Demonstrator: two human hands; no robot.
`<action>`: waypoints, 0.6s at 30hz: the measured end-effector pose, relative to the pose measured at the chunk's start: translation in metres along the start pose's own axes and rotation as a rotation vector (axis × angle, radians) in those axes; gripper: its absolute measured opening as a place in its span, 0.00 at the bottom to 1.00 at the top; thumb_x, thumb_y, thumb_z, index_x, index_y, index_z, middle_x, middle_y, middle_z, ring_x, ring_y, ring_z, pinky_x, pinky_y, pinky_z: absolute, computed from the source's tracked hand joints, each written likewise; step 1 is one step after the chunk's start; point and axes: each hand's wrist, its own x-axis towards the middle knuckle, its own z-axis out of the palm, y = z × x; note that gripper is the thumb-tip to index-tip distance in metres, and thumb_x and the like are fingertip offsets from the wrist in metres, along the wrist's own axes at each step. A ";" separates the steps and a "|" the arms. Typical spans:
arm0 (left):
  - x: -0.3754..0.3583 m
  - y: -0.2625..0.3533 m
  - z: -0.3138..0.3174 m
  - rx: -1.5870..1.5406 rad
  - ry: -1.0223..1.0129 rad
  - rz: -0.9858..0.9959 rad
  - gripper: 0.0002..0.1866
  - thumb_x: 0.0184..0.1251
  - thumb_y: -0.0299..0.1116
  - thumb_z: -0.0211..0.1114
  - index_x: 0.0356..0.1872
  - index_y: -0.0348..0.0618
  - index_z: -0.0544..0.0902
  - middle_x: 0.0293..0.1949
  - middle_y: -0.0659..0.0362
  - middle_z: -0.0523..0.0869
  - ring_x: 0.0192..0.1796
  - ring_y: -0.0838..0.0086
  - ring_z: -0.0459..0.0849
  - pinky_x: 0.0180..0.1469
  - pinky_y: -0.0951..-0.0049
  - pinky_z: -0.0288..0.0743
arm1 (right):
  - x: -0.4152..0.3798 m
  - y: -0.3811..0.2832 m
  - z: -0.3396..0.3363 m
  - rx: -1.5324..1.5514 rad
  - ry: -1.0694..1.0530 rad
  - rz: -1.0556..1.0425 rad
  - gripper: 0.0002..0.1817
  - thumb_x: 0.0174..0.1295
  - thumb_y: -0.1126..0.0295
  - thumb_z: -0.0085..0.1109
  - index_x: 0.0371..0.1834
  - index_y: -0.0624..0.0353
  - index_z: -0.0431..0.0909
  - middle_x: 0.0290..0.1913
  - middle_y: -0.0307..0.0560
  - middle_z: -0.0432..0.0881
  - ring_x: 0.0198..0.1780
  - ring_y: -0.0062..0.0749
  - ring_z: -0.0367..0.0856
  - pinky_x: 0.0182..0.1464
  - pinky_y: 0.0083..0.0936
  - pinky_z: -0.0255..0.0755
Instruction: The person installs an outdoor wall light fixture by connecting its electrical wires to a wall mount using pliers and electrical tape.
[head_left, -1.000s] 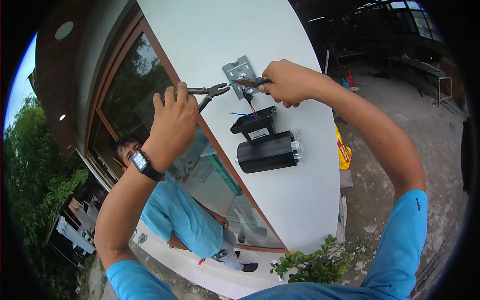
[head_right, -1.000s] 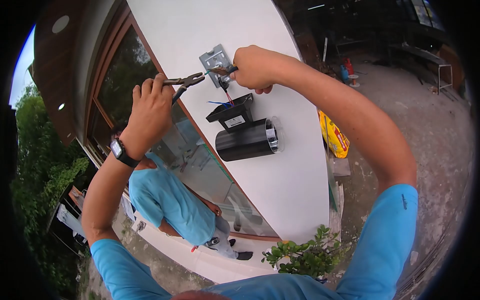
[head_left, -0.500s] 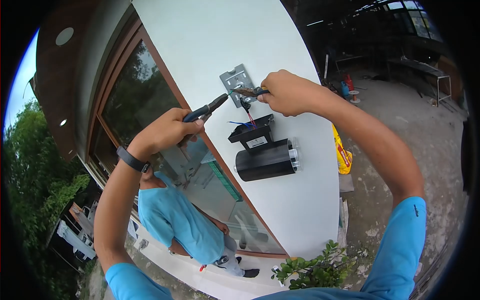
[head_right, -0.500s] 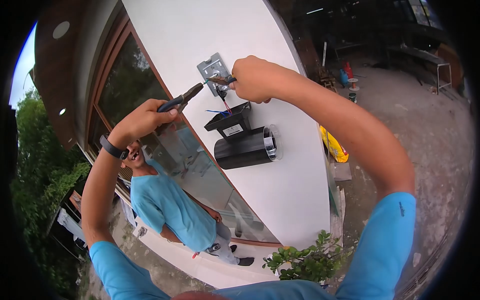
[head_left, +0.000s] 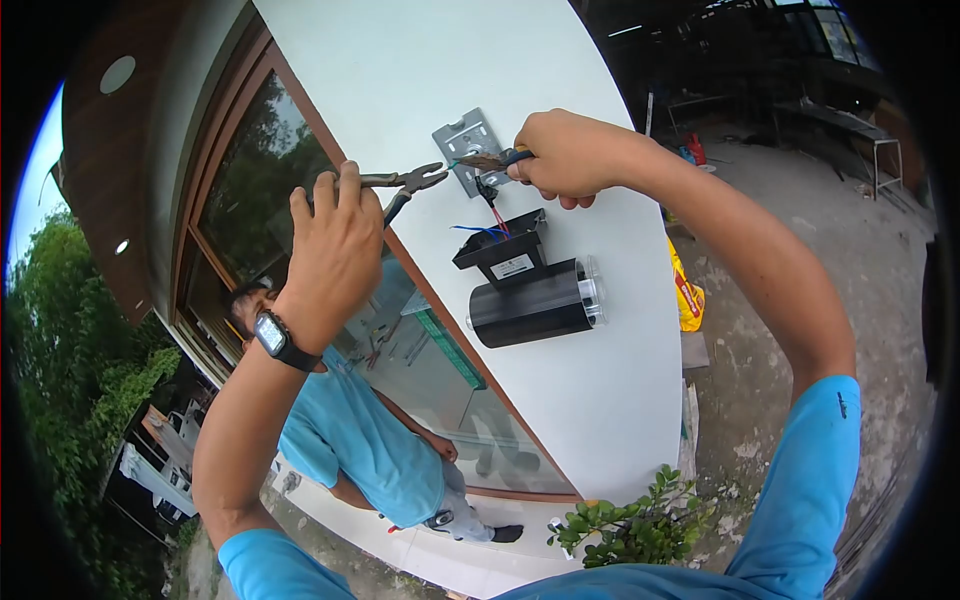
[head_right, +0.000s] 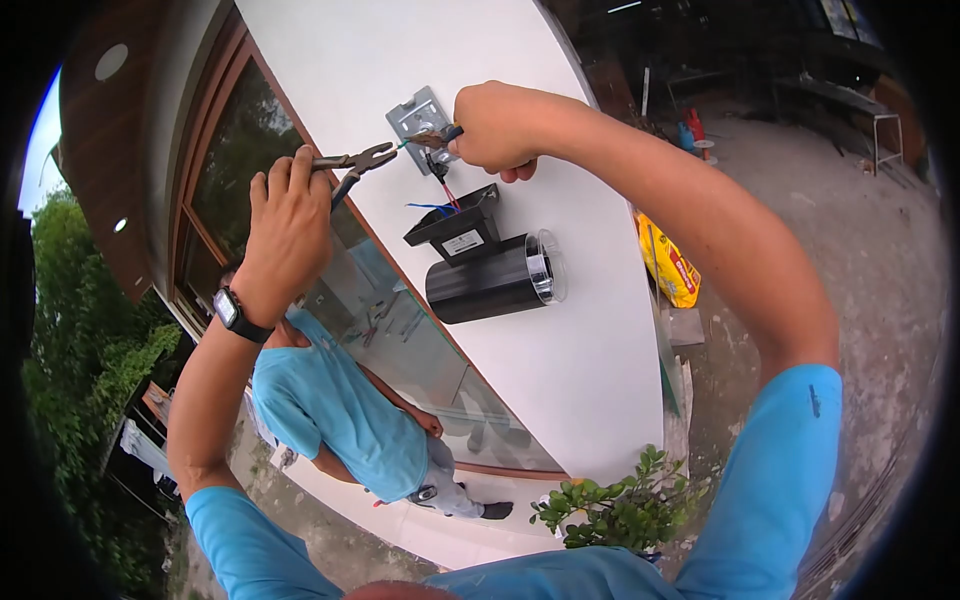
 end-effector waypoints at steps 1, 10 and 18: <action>0.002 0.000 -0.001 -0.017 -0.026 -0.006 0.19 0.62 0.20 0.60 0.55 0.34 0.81 0.67 0.42 0.77 0.69 0.48 0.75 0.69 0.44 0.69 | -0.001 -0.001 -0.001 -0.001 0.002 -0.002 0.17 0.79 0.66 0.55 0.38 0.70 0.83 0.23 0.45 0.83 0.19 0.27 0.83 0.22 0.26 0.81; 0.010 -0.020 -0.006 -0.730 -0.463 -0.155 0.10 0.79 0.33 0.60 0.48 0.35 0.81 0.44 0.50 0.89 0.46 0.62 0.88 0.50 0.56 0.81 | -0.004 0.000 0.006 -0.129 0.066 -0.033 0.17 0.79 0.65 0.55 0.39 0.71 0.83 0.23 0.45 0.82 0.20 0.29 0.84 0.21 0.28 0.79; -0.007 -0.024 0.009 -0.413 -0.181 -0.028 0.15 0.78 0.33 0.62 0.57 0.33 0.80 0.56 0.44 0.84 0.59 0.54 0.83 0.62 0.51 0.76 | -0.004 0.001 0.003 0.007 0.033 -0.014 0.17 0.79 0.65 0.55 0.40 0.70 0.83 0.24 0.45 0.83 0.20 0.28 0.84 0.22 0.27 0.81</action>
